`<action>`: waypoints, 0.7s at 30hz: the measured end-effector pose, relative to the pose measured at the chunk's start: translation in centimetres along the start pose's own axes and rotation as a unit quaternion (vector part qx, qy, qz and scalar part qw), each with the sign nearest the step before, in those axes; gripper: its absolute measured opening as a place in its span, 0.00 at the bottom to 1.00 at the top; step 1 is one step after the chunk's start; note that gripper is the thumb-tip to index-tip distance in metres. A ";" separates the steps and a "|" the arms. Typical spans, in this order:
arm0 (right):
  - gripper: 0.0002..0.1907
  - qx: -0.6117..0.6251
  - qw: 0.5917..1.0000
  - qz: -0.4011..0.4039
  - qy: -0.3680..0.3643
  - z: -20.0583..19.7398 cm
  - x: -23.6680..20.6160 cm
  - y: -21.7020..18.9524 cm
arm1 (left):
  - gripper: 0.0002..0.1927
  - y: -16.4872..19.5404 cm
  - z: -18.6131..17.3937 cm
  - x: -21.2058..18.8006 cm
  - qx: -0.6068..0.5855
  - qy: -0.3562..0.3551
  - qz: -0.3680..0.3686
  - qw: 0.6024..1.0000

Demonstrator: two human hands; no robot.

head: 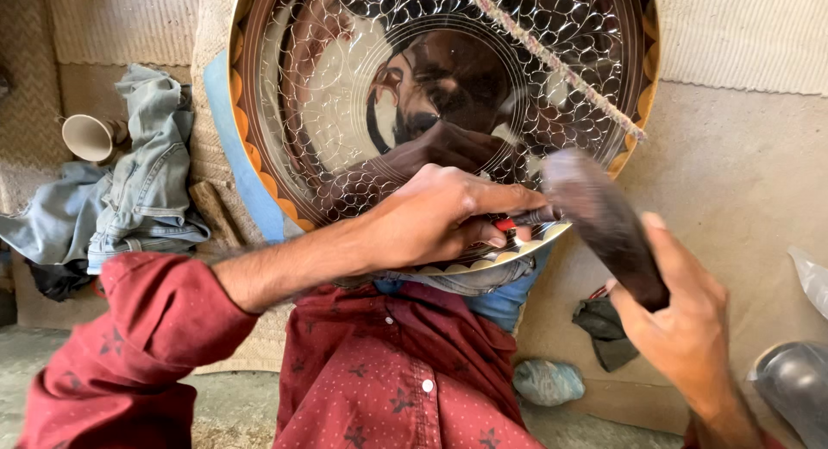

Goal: The person sits on the floor with a decorative metal plate resting on their lap and engraves patterns into it, holding a chisel against the surface and striking it with a wooden mallet. They then flip the plate over to work on the reverse side before scribing circular guide lines on the front with a red marking tool.

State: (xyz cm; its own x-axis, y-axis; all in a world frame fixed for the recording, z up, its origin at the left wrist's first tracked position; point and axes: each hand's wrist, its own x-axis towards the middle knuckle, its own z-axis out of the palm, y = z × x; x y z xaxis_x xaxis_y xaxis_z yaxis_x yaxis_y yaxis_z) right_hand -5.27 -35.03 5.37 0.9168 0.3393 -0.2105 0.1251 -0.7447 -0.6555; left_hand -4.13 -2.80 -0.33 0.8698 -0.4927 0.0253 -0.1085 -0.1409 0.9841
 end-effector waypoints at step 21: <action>0.47 0.035 0.967 -0.074 0.242 9.5 -9.2 5.5 | 0.27 -1.0 -0.9 2.7 -0.088 -0.174 0.160 0.968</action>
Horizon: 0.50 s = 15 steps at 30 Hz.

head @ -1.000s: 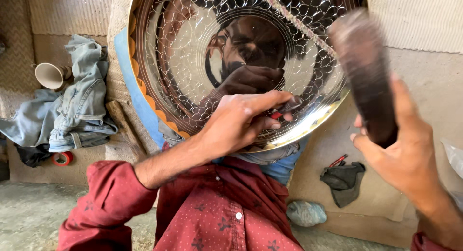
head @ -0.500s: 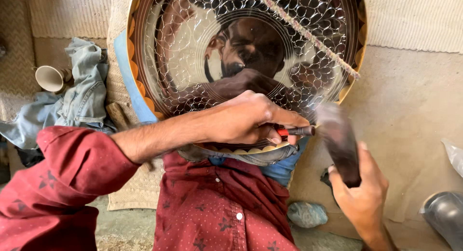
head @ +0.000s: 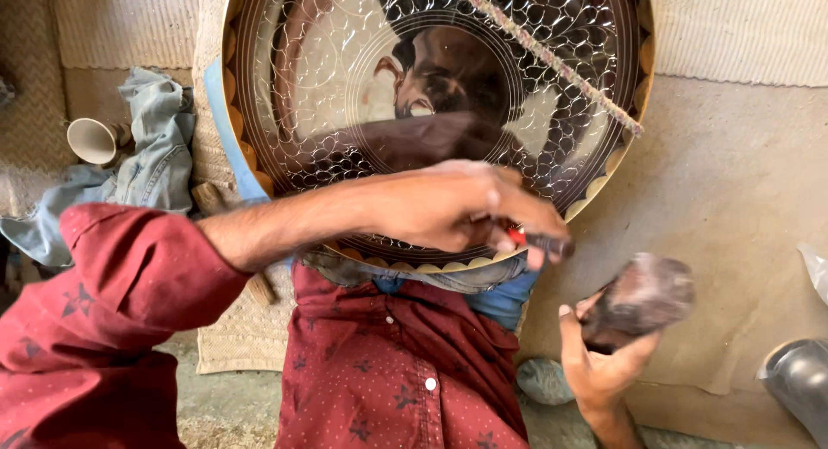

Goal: The person sits on the floor with a decorative metal plate resting on their lap and engraves patterns into it, holding a chisel against the surface and striking it with a wooden mallet. They then flip the plate over to work on the reverse side before scribing circular guide lines on the front with a red marking tool.

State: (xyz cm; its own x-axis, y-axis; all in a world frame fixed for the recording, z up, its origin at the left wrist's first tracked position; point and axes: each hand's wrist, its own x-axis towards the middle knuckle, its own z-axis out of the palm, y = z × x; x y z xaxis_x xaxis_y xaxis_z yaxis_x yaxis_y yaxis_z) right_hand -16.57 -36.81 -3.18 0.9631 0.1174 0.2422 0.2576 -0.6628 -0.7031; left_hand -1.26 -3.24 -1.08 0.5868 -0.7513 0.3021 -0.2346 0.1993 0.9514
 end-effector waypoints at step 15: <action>0.47 -0.065 0.997 0.009 -0.042 -0.9 1.5 0.2 | 0.31 1.3 -0.3 -1.4 0.071 0.089 -0.042 0.993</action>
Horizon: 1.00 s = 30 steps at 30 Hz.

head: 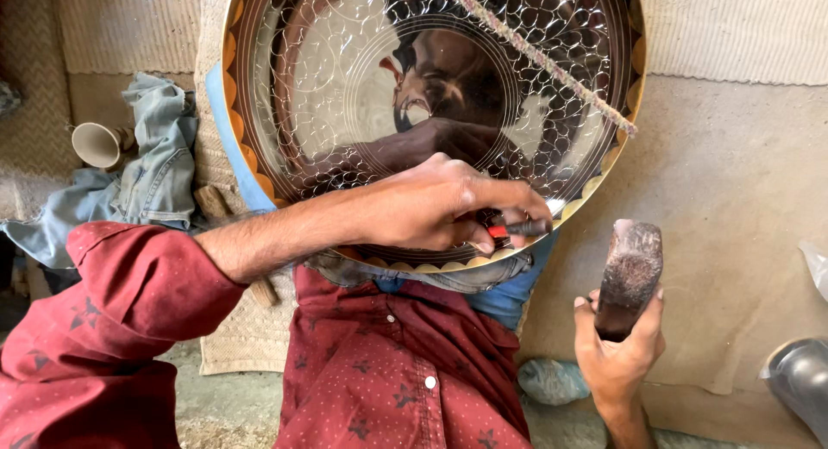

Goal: The person sits on the floor with a decorative metal plate resting on their lap and engraves patterns into it, holding a chisel against the surface and striking it with a wooden mallet. They then flip the plate over to work on the reverse side before scribing circular guide lines on the front with a red marking tool.

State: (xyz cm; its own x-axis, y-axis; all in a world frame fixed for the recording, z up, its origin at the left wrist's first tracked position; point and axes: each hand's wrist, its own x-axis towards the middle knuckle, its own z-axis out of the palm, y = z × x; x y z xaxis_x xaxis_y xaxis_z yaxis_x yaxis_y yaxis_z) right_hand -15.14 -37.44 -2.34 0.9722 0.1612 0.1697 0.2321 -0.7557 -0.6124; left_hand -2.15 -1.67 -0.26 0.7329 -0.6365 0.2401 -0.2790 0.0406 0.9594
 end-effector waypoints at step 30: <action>0.53 -0.080 0.994 -0.058 -0.054 -2.3 2.9 -1.1 | 0.33 -0.1 -0.4 0.2 -0.047 -0.079 0.001 0.996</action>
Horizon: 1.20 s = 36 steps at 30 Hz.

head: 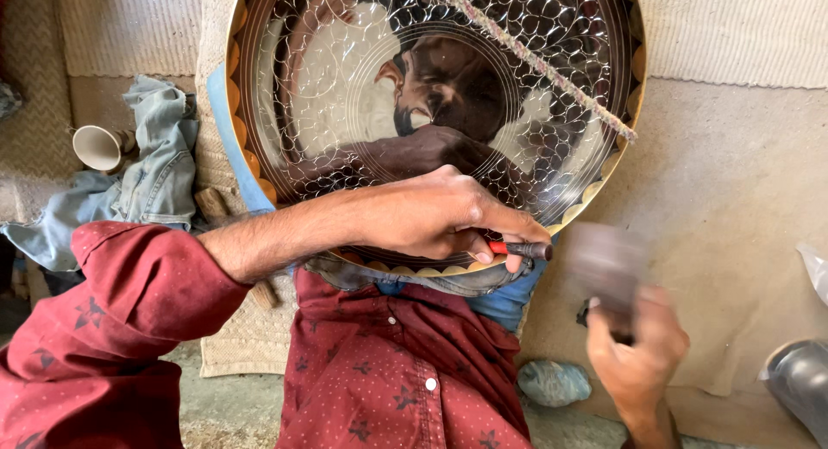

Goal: The person sits on the floor with a decorative metal plate resting on their lap and engraves patterns into it, holding a chisel against the surface and striking it with a wooden mallet. They then flip the plate over to work on the reverse side before scribing circular guide lines on the front with a red marking tool.

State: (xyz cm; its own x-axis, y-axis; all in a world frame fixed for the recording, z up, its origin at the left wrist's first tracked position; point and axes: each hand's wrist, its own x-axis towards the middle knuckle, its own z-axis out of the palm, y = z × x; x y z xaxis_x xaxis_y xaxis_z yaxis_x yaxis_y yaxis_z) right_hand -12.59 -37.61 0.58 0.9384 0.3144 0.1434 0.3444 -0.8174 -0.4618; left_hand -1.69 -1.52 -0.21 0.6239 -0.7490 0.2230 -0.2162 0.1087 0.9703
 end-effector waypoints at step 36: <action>0.51 -0.230 0.867 -0.031 -0.441 -5.6 22.3 -8.9 | 0.25 2.8 5.9 -2.6 0.048 0.442 -0.239 0.863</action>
State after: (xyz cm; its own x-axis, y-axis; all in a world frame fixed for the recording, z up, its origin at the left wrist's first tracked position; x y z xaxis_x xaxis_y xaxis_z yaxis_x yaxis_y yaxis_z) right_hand 5.41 -26.01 12.77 0.6022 0.4450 -0.6629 0.5576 -0.8286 -0.0497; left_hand -8.30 -3.10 1.38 0.9791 0.1033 -0.1754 0.1904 -0.1604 0.9685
